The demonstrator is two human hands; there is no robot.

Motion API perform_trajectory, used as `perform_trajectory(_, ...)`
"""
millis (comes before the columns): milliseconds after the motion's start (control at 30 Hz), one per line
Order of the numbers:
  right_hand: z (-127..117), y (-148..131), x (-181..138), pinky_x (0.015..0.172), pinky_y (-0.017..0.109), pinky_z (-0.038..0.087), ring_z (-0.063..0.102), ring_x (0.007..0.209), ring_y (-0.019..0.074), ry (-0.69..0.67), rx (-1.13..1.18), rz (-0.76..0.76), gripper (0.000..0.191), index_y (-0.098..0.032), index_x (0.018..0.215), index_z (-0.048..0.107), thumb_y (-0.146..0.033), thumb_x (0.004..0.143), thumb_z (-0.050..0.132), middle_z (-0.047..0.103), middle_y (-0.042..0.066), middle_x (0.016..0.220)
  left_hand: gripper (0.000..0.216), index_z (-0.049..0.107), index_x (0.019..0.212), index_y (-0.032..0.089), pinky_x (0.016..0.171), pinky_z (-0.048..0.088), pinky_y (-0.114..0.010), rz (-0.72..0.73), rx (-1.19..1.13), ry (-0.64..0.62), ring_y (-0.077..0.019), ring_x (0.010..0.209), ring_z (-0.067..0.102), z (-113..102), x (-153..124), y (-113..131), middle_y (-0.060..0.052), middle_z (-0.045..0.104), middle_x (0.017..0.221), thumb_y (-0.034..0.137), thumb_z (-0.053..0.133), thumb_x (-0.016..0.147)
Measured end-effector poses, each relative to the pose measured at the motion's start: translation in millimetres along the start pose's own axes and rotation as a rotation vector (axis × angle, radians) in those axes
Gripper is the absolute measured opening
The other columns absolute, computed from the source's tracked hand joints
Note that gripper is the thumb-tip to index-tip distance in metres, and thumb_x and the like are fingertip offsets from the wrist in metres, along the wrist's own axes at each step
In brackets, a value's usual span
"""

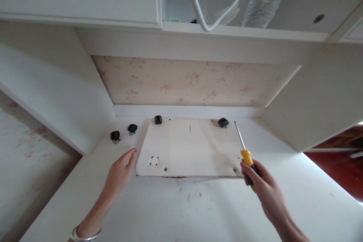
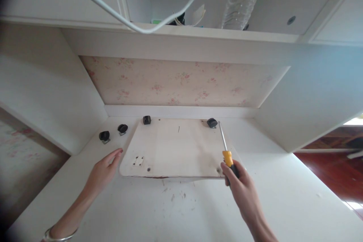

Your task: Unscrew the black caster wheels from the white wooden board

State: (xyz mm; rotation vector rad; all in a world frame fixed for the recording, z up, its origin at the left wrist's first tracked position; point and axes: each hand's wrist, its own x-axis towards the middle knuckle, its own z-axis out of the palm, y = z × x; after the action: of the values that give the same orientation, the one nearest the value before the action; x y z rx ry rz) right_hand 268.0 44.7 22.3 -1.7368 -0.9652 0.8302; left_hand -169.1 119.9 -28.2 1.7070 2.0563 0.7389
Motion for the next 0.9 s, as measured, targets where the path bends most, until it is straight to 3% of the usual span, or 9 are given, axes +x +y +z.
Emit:
perform_trajectory(167, -27, 9, 40, 0.057, 0.027, 0.037, 0.052, 0.067, 0.0165, 0.178, 0.02, -0.019, 0.048, -0.019, 0.095, 0.067, -0.061, 0.071, 0.072, 0.061, 0.001, 0.074, 0.051, 0.065, 0.116, 0.022, 0.094, 0.048, -0.032, -0.041, -0.081, 0.059, -0.0248, 0.112, 0.064, 8, -2, 12, -0.006, 0.071, 0.117, 0.055, 0.035, 0.092)
perform_trajectory(333, -44, 15, 69, 0.053, 0.025, 0.035, 0.05, 0.063, 0.0141, 0.154, 0.079, 0.01, 0.044, -0.018, 0.078, 0.065, -0.059, 0.067, 0.074, 0.059, 0.001, 0.068, 0.046, 0.065, 0.113, 0.021, 0.089, 0.049, -0.033, -0.037, -0.044, 0.066, -0.0252, 0.105, 0.066, 8, 0, 17, -0.007, 0.071, 0.116, 0.051, 0.037, 0.092)
perform_trajectory(533, -47, 32, 94, 0.054, 0.023, 0.044, 0.054, 0.066, 0.0135, 0.21, 0.188, 0.134, 0.046, -0.018, 0.087, 0.067, -0.054, 0.06, 0.078, 0.061, 0.0, 0.077, 0.04, 0.068, 0.102, 0.022, 0.082, 0.047, -0.031, -0.134, -0.026, -0.005, -0.0257, 0.098, 0.067, 11, 1, 24, -0.008, 0.074, 0.106, 0.044, 0.035, 0.093)
perform_trajectory(633, -49, 39, 103, 0.052, 0.024, 0.044, 0.056, 0.063, 0.0143, 0.138, 0.112, 0.184, 0.043, -0.018, 0.084, 0.067, -0.054, 0.062, 0.073, 0.065, 0.003, 0.078, 0.041, 0.068, 0.098, 0.022, 0.081, 0.046, -0.031, -0.159, -0.086, 0.019, -0.0251, 0.095, 0.067, 17, -1, 27, -0.009, 0.074, 0.104, 0.041, 0.032, 0.094)
perform_trajectory(767, -52, 45, 118, 0.053, 0.029, 0.045, 0.061, 0.068, 0.0202, 0.069, 0.004, 0.178, 0.045, -0.02, 0.081, 0.067, -0.058, 0.058, 0.073, 0.071, 0.007, 0.081, 0.04, 0.067, 0.094, 0.021, 0.081, 0.045, -0.031, -0.181, -0.121, 0.054, -0.0246, 0.091, 0.067, 26, -18, 37, -0.01, 0.074, 0.1, 0.039, 0.032, 0.095)
perform_trajectory(900, -55, 50, 135, 0.055, 0.039, 0.047, 0.063, 0.064, 0.0264, 0.118, -0.033, 0.238, 0.026, -0.028, 0.061, 0.061, -0.051, 0.057, 0.073, 0.07, 0.011, 0.074, 0.041, 0.067, 0.094, 0.019, 0.08, 0.044, -0.032, -0.217, -0.26, 0.127, -0.0238, 0.089, 0.066, 34, -48, 55, -0.011, 0.073, 0.097, 0.04, 0.031, 0.096)
